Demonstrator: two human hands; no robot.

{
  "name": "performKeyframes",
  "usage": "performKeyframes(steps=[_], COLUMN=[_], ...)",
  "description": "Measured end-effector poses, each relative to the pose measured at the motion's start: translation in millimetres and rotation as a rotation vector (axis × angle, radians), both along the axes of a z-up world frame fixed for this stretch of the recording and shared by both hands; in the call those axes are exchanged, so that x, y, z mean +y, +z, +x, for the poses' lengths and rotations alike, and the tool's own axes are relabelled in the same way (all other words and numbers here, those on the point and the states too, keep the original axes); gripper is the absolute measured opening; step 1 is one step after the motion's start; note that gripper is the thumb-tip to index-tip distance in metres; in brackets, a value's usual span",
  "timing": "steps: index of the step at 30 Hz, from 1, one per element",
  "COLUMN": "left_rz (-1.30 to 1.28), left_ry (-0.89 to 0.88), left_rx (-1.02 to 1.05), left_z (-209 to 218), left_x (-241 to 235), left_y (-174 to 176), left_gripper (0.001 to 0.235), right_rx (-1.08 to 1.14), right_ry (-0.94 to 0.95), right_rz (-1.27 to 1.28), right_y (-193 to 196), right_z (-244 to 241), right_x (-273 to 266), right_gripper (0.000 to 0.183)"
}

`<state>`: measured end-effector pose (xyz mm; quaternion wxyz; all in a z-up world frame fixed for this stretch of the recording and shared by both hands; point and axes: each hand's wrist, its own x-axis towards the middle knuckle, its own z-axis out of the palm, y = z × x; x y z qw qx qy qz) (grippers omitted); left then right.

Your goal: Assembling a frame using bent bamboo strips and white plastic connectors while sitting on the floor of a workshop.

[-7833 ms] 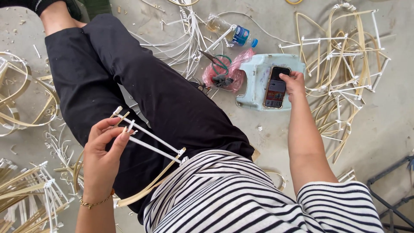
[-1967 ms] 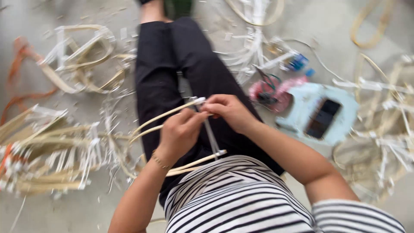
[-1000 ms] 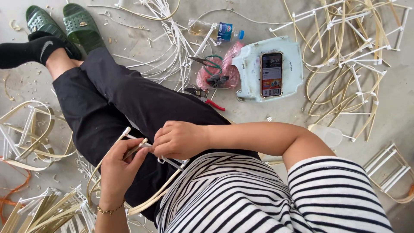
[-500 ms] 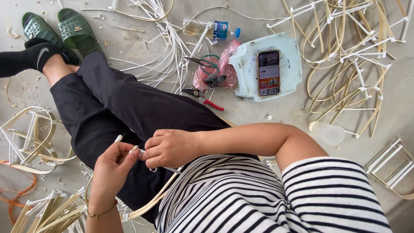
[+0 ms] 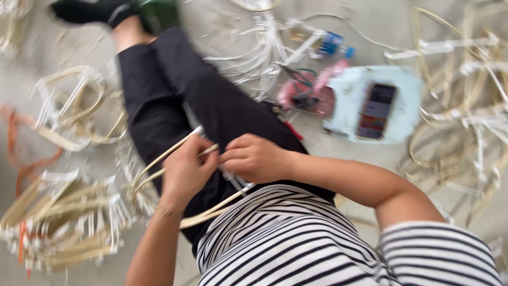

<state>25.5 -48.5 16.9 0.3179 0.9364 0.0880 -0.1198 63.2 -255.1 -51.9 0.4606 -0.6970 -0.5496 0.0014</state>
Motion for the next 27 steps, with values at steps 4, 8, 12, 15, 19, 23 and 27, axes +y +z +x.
performKeyframes(steps=[4, 8, 12, 15, 19, 23, 27], left_rz=[0.039, 0.081, 0.105, 0.108, 0.117, 0.085, 0.068], left_ry=[0.041, 0.022, -0.017, -0.013, -0.08, -0.109, -0.097], left_rx=[-0.187, -0.387, -0.565, -0.616, -0.738, -0.738, -0.719], left_z=[-7.4, -15.5, -20.0, -31.6, -39.1, -41.2, -42.0], left_x=[-0.5, -4.7, -5.9, -3.4, -6.7, -4.3, -3.4], left_y=[-14.8, -22.0, -12.3, -7.2, -5.8, -5.3, -5.9], left_gripper=[0.013, 0.014, 0.017, 0.019, 0.019, 0.019, 0.021], right_rx=[0.45, 0.724, 0.94, 1.114, 1.586, 1.661, 1.752], right_ry=[0.055, -0.009, -0.008, 0.066, 0.177, 0.187, 0.18], right_rz=[-0.017, -0.041, -0.122, -0.26, -0.533, -0.536, -0.53], right_y=[5.5, 12.4, 20.7, -3.6, -13.2, 0.6, -5.9], right_z=[13.0, 33.7, 54.3, 54.8, 45.4, 51.1, 49.9], right_x=[-15.5, -6.9, 23.4, 28.8, 36.7, 43.3, 43.6], right_gripper=[0.013, 0.013, 0.018, 0.028, 0.045, 0.038, 0.028])
